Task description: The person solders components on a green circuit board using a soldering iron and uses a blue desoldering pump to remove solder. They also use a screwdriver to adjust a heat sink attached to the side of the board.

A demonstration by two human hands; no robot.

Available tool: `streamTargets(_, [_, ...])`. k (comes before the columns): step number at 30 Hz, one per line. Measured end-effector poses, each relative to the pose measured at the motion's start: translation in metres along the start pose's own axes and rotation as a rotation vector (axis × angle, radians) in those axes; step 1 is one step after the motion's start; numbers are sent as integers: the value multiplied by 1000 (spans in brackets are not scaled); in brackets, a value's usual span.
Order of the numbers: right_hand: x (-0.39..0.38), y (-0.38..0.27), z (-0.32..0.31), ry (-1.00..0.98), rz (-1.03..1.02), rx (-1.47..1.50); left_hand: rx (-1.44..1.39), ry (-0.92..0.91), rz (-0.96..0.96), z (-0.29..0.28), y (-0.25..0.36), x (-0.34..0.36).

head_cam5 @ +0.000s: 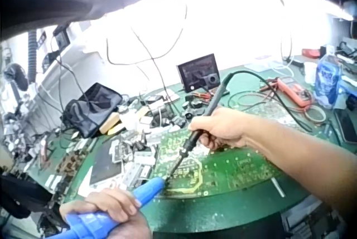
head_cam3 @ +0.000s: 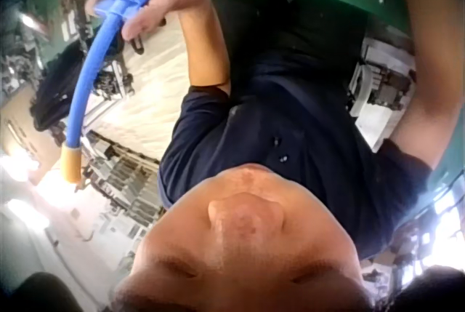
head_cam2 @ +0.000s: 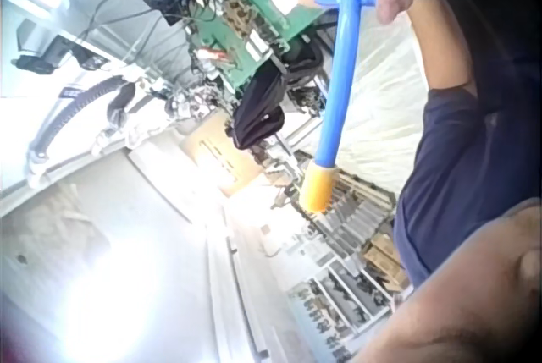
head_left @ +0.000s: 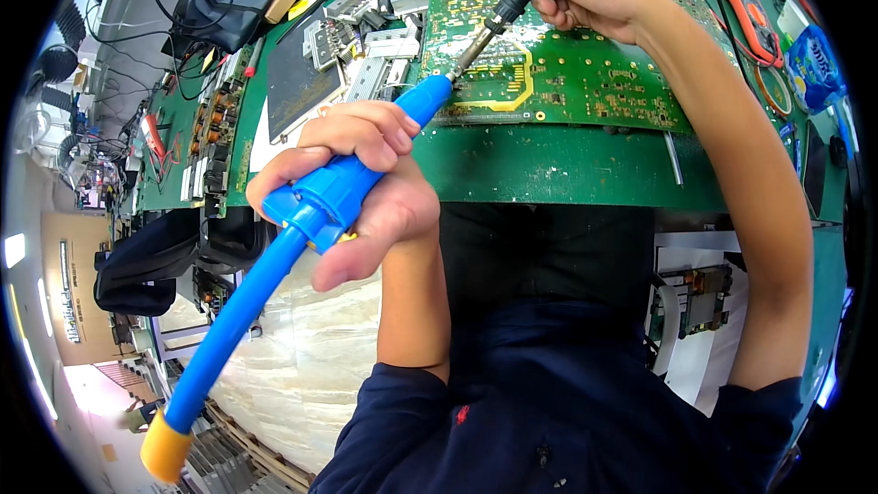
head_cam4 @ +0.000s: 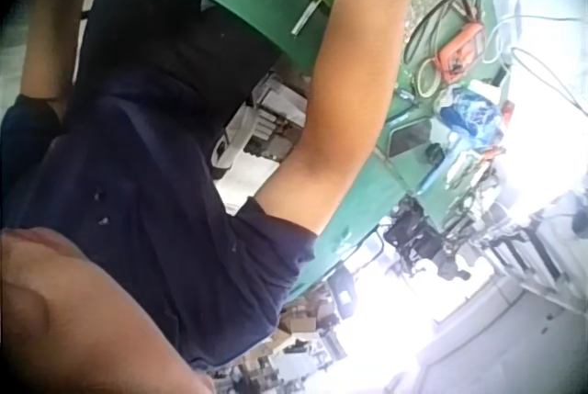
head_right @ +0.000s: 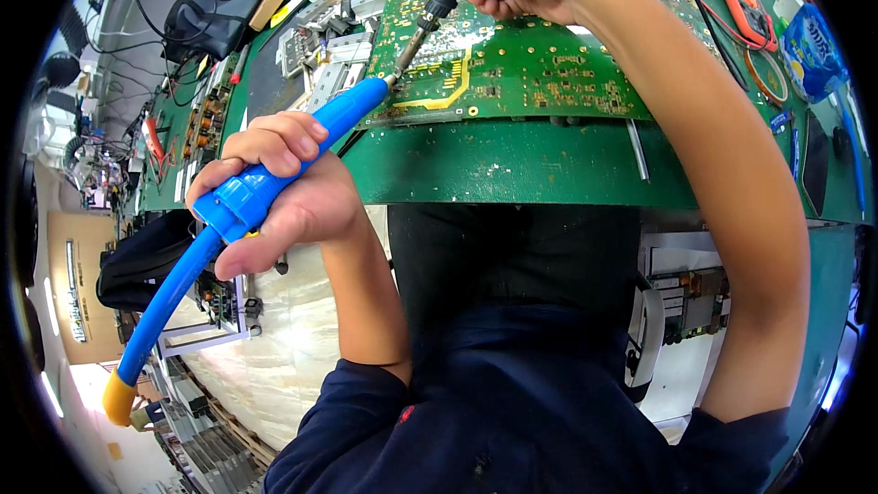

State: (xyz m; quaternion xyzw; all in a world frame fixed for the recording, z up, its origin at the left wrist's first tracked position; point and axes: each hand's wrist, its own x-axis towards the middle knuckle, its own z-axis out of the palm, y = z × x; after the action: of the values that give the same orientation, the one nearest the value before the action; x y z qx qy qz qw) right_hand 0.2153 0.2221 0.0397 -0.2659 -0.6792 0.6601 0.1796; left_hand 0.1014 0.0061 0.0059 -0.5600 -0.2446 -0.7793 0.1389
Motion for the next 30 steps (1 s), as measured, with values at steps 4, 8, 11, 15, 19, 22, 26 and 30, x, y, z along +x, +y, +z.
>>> streamTargets(4, [-2,-6,2,-10,63,-10,-2,59,-10,4,4,-1])
streamTargets(8, [-9,-4,5,-24,-44,-42,-41,155,-36,2,6,-2])
streamTargets(11, [-12,-8,6,-11,-25,-48,12,150,2,3,7,-11])
streamTargets(15, [-9,-9,5,-23,-8,-48,284,131,-91,-5,23,-30])
streamTargets(19, [-8,-8,7,0,16,-30,494,63,-309,-22,54,-41])
streamTargets(22, [-9,-8,7,22,19,-40,406,220,-518,-36,74,-41])
streamTargets(26, [-14,-10,9,82,-16,-74,296,562,-335,-70,93,-24])
streamTargets(30, [-19,-17,11,73,-54,-144,281,570,-335,-91,93,-26])
